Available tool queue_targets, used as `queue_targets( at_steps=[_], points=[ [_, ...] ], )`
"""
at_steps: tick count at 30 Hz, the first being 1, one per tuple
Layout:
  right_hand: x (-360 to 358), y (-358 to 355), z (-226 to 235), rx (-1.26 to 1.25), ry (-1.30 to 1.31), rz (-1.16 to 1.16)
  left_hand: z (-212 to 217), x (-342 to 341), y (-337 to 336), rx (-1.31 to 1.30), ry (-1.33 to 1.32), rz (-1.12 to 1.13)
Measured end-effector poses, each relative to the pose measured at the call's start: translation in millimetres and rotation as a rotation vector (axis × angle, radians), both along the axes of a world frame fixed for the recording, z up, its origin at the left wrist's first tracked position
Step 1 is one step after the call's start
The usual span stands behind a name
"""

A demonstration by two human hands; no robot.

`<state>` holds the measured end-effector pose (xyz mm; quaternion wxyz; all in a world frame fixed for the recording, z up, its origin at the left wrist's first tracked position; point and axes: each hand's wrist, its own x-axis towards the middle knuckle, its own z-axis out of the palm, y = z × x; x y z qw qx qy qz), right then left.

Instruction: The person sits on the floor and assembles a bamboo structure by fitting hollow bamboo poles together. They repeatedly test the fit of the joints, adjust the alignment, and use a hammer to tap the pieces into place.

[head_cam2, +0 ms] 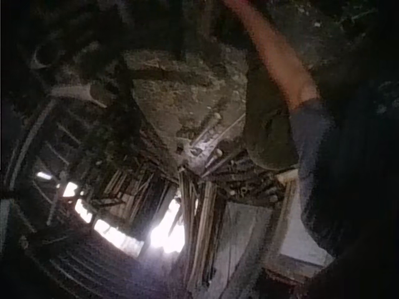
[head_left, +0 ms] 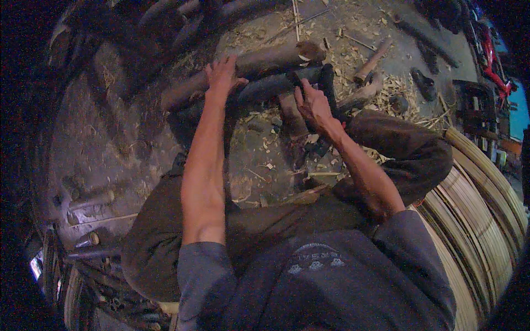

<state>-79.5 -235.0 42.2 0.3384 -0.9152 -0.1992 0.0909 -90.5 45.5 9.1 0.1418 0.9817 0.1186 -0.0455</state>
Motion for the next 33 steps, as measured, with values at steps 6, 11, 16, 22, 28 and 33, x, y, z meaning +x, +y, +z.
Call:
queue_targets(
  at_steps=[6, 11, 16, 22, 28, 33],
  points=[
    [-1.3, 14.8, 9.2, -0.075, -0.044, -0.010, 10.5, -3.5, -3.0, -0.013, 0.029, 0.010],
    [7.3, 12.7, 5.2, -0.143, 0.099, 0.003, 9.1, -3.9, -4.3, 0.002, -0.008, 0.021],
    [14.6, 22.8, 16.4, -0.312, 0.067, 0.021, 7.4, -3.4, 0.2, -0.010, -0.003, 0.004],
    [15.1, -30.5, -0.2, -0.448, -0.005, 0.238, 3.2, 5.9, -6.9, -0.013, -0.047, -0.005],
    [-14.1, 31.5, 20.1, -0.145, -0.006, 0.113, -0.3, 0.4, -6.0, 0.018, -0.076, 0.008],
    [-13.8, 59.0, 9.1, -0.141, 0.067, 0.171, -9.3, 0.3, -5.5, 0.000, -0.154, 0.010]
  ],
)
